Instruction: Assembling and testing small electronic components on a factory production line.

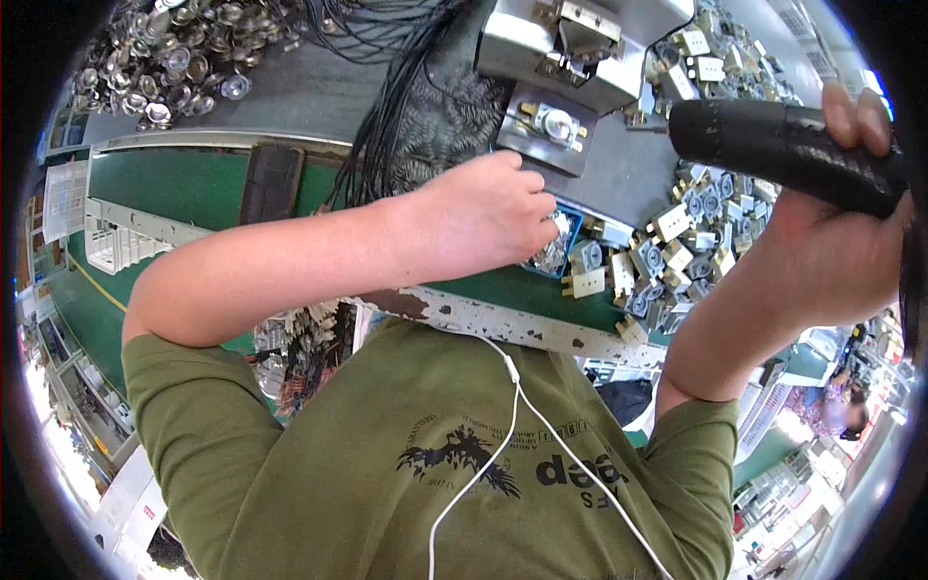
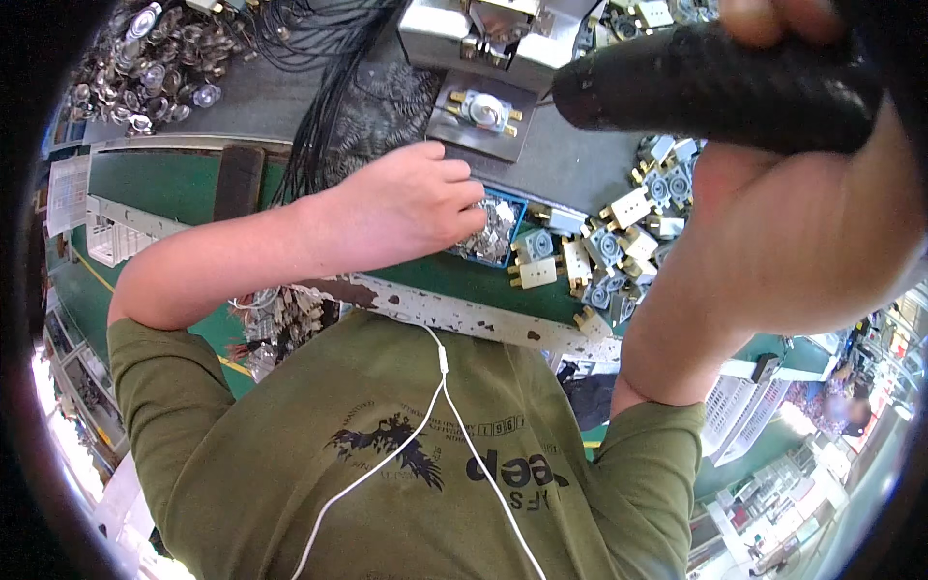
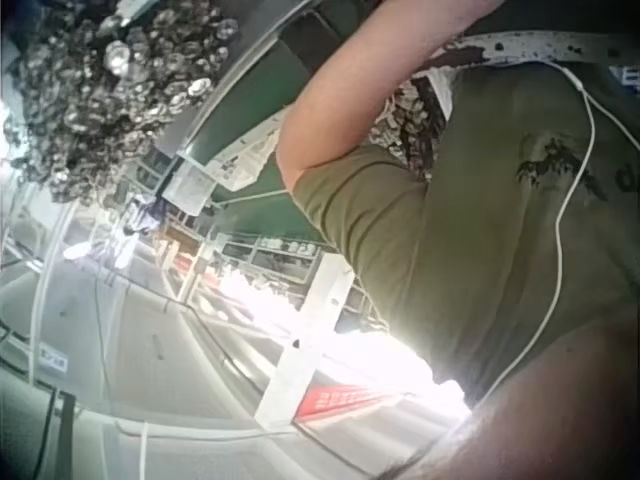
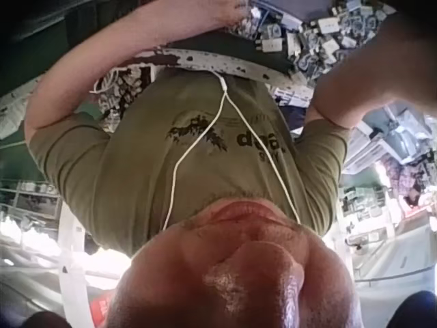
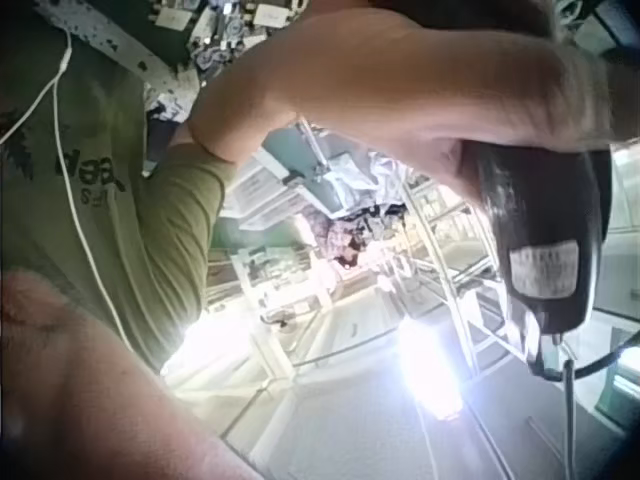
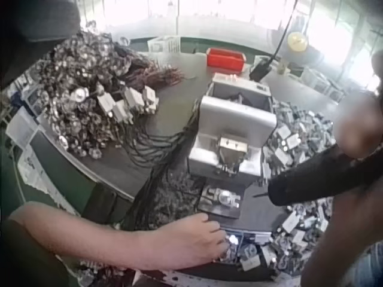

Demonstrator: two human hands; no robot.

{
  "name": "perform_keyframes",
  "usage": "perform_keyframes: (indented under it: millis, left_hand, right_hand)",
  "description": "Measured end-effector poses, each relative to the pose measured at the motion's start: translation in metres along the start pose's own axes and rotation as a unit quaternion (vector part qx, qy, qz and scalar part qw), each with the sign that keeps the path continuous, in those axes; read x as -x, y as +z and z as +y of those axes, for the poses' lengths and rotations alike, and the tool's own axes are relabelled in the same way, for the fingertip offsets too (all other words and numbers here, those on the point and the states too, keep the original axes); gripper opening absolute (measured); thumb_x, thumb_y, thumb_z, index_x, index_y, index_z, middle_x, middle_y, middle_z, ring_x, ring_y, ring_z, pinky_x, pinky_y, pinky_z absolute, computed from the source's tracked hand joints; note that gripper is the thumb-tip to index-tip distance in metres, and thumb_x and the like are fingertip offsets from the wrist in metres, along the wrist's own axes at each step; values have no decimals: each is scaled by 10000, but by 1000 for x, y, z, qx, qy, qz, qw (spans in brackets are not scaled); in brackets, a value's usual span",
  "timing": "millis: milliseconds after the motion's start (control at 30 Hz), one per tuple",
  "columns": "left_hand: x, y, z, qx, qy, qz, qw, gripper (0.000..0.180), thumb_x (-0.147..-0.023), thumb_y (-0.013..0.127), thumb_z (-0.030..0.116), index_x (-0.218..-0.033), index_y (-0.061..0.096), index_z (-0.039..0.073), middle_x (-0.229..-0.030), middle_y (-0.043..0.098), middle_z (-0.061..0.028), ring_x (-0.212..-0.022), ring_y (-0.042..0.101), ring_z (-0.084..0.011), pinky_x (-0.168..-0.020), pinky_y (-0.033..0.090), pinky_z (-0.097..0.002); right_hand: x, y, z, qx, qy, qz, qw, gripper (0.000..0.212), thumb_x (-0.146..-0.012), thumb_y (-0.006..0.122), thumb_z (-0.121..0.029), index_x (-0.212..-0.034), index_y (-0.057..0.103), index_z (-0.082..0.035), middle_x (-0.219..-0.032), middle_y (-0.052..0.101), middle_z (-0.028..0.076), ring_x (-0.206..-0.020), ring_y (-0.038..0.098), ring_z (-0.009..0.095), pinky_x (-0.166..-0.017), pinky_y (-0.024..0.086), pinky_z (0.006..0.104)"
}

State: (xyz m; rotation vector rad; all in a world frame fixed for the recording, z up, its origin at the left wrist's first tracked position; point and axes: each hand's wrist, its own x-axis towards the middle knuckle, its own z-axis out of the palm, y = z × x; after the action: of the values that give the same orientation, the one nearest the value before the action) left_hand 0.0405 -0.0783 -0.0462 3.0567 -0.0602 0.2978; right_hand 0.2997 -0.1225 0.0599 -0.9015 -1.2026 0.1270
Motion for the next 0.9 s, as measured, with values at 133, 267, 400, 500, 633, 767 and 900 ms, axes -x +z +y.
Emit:
perform_keyframes:
  millis: [133, 267, 400, 500, 633, 767, 900]
  left_hand:
    - [-2, 6, -1, 106, -19, 13, 994, 84, -846, 669, 207, -870, 647, 130, -768, 638, -5, -799, 674, -198, -736, 502, -354]
    - [-1, 1, 0, 165, -34, 6, 986, 99, -806, 679, 149, -891, 657, 105, -793, 666, -45, -855, 698, -256, -752, 529, -390]
    - [-4, 0, -1, 170, -21, 17, 985, 123, -769, 703, 130, -877, 661, 90, -775, 670, -67, -825, 708, -280, -723, 546, -414]
    - [-3, -2, -2, 173, -22, 23, 984, 123, -764, 703, 123, -874, 660, 89, -761, 665, -69, -807, 706, -284, -714, 548, -418]
    - [-2, -3, -2, 172, -23, 18, 985, 126, -769, 695, 118, -887, 663, 90, -766, 665, -67, -811, 705, -285, -711, 546, -419]
    - [-3, -1, -3, 183, -23, 33, 982, 133, -784, 685, 115, -915, 670, 92, -772, 665, -64, -815, 705, -285, -707, 543, -419]
    - [-6, -4, -4, 178, -20, 20, 984, 146, -805, 678, 126, -948, 679, 98, -782, 665, -60, -825, 705, -284, -707, 543, -419]
  right_hand:
    - [-12, 46, 11, -26, -40, 21, 999, 251, -943, 714, -29, -1108, 534, 28, -866, 695, 188, -652, 674, 220, -547, 580, 380]
    - [6, 102, -1, 8, -30, 95, 995, 216, -978, 677, -41, -1165, 590, 23, -780, 662, 75, -585, 616, 124, -529, 493, 249]
    - [-4, 94, 23, -84, -57, 66, 993, 375, -945, 725, -33, -1173, 427, -2, -898, 713, 199, -610, 684, 209, -512, 602, 377]
    - [-7, 87, 28, -72, -31, 38, 996, 478, -941, 726, -26, -1214, 334, -25, -893, 711, 199, -599, 687, 213, -498, 603, 378]
    - [-4, 97, 24, -71, -51, 37, 995, 497, -935, 725, -8, -1224, 320, -10, -886, 711, 197, -603, 684, 204, -499, 602, 371]
    - [-5, 98, 22, -14, -38, 14, 999, 520, -925, 729, 13, -1227, 307, -11, -884, 706, 187, -569, 667, 190, -484, 597, 358]
    - [7, 132, 7, 22, -48, 95, 994, 470, -938, 710, 19, -1267, 374, 24, -937, 683, 163, -660, 660, 178, -598, 572, 330]
